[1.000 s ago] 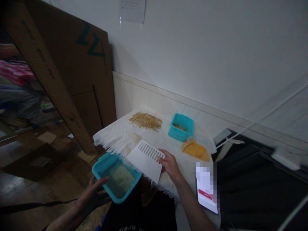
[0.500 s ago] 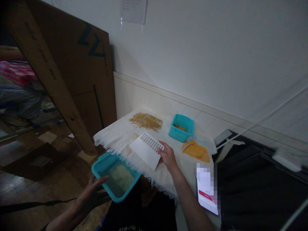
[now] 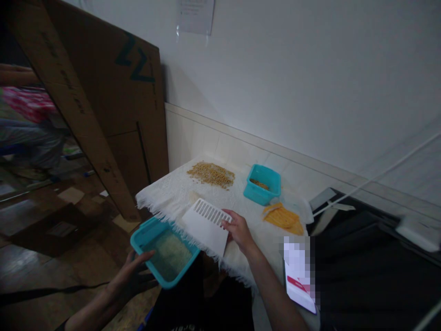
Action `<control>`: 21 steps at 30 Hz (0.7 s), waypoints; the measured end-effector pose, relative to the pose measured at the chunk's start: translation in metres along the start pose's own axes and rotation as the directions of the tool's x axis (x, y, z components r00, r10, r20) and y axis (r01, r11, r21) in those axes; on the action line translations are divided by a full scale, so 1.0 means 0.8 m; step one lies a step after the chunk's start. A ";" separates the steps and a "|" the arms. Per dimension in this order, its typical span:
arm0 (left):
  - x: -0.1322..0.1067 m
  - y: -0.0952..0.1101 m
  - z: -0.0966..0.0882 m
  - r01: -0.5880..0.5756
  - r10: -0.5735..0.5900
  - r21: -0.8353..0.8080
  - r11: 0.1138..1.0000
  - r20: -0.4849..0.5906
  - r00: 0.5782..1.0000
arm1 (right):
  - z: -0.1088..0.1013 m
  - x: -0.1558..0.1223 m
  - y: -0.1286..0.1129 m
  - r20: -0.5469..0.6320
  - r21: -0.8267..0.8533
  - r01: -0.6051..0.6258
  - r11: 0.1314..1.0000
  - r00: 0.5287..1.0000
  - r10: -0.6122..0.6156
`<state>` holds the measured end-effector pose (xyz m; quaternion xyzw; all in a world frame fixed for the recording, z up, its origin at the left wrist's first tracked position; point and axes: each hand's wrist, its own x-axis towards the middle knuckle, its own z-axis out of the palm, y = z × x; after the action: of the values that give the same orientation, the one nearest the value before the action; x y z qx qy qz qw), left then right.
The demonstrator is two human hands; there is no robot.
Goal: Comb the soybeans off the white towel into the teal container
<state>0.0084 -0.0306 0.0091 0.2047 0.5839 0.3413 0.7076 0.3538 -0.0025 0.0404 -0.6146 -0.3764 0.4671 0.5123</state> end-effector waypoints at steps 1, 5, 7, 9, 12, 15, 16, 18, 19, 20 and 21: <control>0.000 0.001 0.000 -0.001 0.001 0.002 1.000 0.001 1.000 | 0.002 0.001 0.001 0.007 0.004 0.013 1.000 1.000 -0.013; 0.000 0.001 0.000 -0.008 0.008 0.011 1.000 0.005 1.000 | 0.009 0.018 -0.004 -0.078 0.038 0.088 0.995 0.993 -0.085; 0.000 0.001 -0.001 -0.010 0.010 0.013 1.000 -0.002 1.000 | 0.014 0.030 -0.010 -0.095 0.025 0.106 0.994 0.990 -0.103; 0.001 0.001 -0.002 -0.004 0.004 0.010 1.000 -0.009 1.000 | 0.019 0.040 -0.013 -0.098 -0.005 0.121 0.993 0.988 -0.121; 0.001 0.001 -0.003 -0.003 0.003 -0.005 1.000 0.005 1.000 | 0.027 0.043 -0.010 -0.097 -0.035 0.123 0.992 0.987 -0.126; 0.002 0.001 -0.005 -0.002 0.002 -0.006 1.000 0.014 1.000 | 0.029 0.034 -0.006 -0.036 -0.029 0.087 0.996 0.995 -0.088; 0.003 0.001 -0.005 0.002 -0.002 0.000 1.000 0.010 1.000 | 0.029 0.031 -0.006 -0.009 -0.027 0.077 0.997 0.997 -0.077; 0.005 0.001 -0.006 0.003 -0.003 0.008 1.000 0.004 1.000 | 0.027 0.026 -0.009 0.022 -0.023 0.070 0.997 0.997 -0.070; 0.006 0.001 -0.007 0.002 -0.002 0.007 1.000 0.005 1.000 | 0.026 0.025 -0.011 0.023 -0.017 0.076 0.997 0.997 -0.075; 0.006 0.001 -0.007 0.001 -0.001 0.003 1.000 0.007 1.000 | 0.025 0.026 -0.014 0.013 -0.009 0.084 0.996 0.996 -0.084; 0.006 0.001 -0.007 0.000 0.000 -0.001 1.000 0.007 1.000 | 0.024 0.027 -0.016 -0.002 -0.002 0.093 0.996 0.996 -0.093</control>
<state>0.0034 -0.0272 0.0049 0.2057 0.5813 0.3409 0.7096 0.3414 0.0257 0.0480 -0.5973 -0.4045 0.4418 0.5333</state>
